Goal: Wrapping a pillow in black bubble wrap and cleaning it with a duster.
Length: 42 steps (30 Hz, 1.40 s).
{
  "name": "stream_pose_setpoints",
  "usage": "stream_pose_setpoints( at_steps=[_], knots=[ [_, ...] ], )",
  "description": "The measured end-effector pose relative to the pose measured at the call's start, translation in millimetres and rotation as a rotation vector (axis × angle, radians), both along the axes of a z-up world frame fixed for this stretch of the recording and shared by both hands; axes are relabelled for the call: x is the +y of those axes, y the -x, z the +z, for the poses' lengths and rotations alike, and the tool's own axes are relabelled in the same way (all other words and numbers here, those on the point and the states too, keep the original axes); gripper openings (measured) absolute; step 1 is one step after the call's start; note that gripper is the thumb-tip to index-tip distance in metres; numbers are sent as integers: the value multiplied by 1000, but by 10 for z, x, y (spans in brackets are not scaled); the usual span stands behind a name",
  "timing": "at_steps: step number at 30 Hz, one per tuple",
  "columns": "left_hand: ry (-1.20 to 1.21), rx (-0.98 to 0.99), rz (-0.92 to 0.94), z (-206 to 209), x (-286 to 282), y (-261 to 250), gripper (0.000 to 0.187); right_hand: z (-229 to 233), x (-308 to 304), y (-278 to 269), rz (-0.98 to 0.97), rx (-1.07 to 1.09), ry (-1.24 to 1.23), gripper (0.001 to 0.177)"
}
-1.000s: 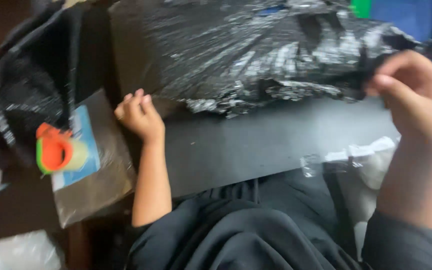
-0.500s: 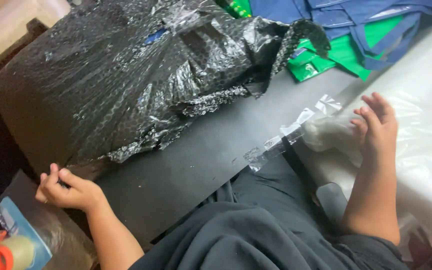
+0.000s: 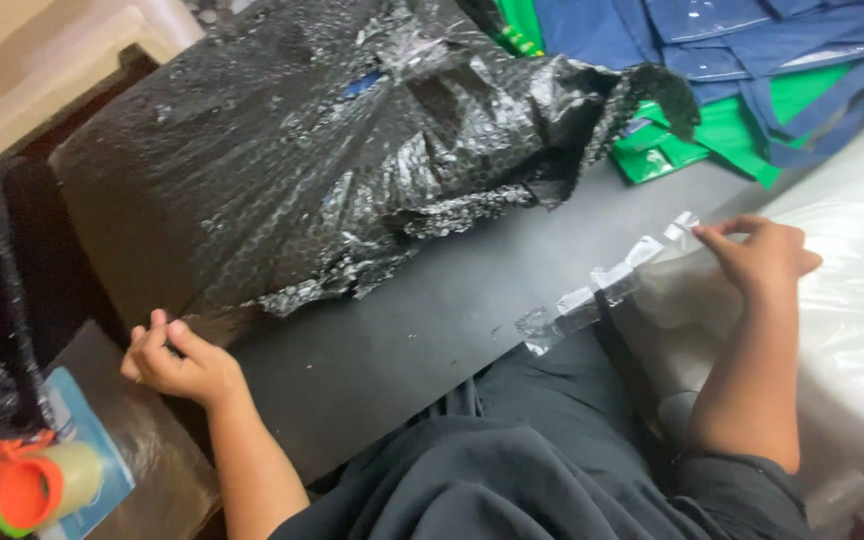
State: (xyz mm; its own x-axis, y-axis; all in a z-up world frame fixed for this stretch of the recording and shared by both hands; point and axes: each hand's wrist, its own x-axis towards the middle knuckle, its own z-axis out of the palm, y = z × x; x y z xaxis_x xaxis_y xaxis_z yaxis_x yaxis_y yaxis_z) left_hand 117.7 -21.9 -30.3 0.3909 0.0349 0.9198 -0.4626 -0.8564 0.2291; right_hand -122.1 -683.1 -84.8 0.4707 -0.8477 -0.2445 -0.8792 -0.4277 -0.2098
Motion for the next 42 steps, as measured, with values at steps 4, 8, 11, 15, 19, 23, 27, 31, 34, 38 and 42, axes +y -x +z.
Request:
stream_pose_setpoints(
  at_steps=[4, 8, 11, 15, 19, 23, 27, 31, 34, 38, 42],
  knots=[
    [9, 7, 44, -87, 41, -36, 24, -115, -24, 30, 16, -138, -17, 35],
    [38, 33, 70, -190, 108, -59, 16, -165, 121, -36, 182, -255, 214, 29],
    [65, 40, 80, -227, 97, -72, 13, -138, 262, -57, 400, -228, 533, 23],
    [102, 36, 76, -199, 62, -73, 16, 1152, 1238, -232, 781, -449, 168, 9],
    [114, 59, 83, -187, 82, -76, 11, 1892, 2009, -609, 1029, -467, -215, 30],
    [163, 55, 38, -181, 102, -62, 9, 2514, 2957, -1236, 1669, -603, -337, 13],
    [169, 89, 26, -186, 126, -72, 6, 2535, 3844, -1910, 1975, -568, -388, 7],
    [104, 48, 5, -245, 233, -142, 13, 2292, 4604, -2382, 2032, -472, -319, 17],
    [114, -17, -19, -115, 184, -121, 7, 2051, 4982, -2620, 2081, -387, -194, 13],
    [163, -70, -15, 5, 106, -88, 15, 1706, 5206, -2812, 2042, -304, -17, 17],
    [168, -66, -41, 22, 118, -93, 14, 1727, 5201, -2821, 2036, -319, 84, 17]
  ],
)
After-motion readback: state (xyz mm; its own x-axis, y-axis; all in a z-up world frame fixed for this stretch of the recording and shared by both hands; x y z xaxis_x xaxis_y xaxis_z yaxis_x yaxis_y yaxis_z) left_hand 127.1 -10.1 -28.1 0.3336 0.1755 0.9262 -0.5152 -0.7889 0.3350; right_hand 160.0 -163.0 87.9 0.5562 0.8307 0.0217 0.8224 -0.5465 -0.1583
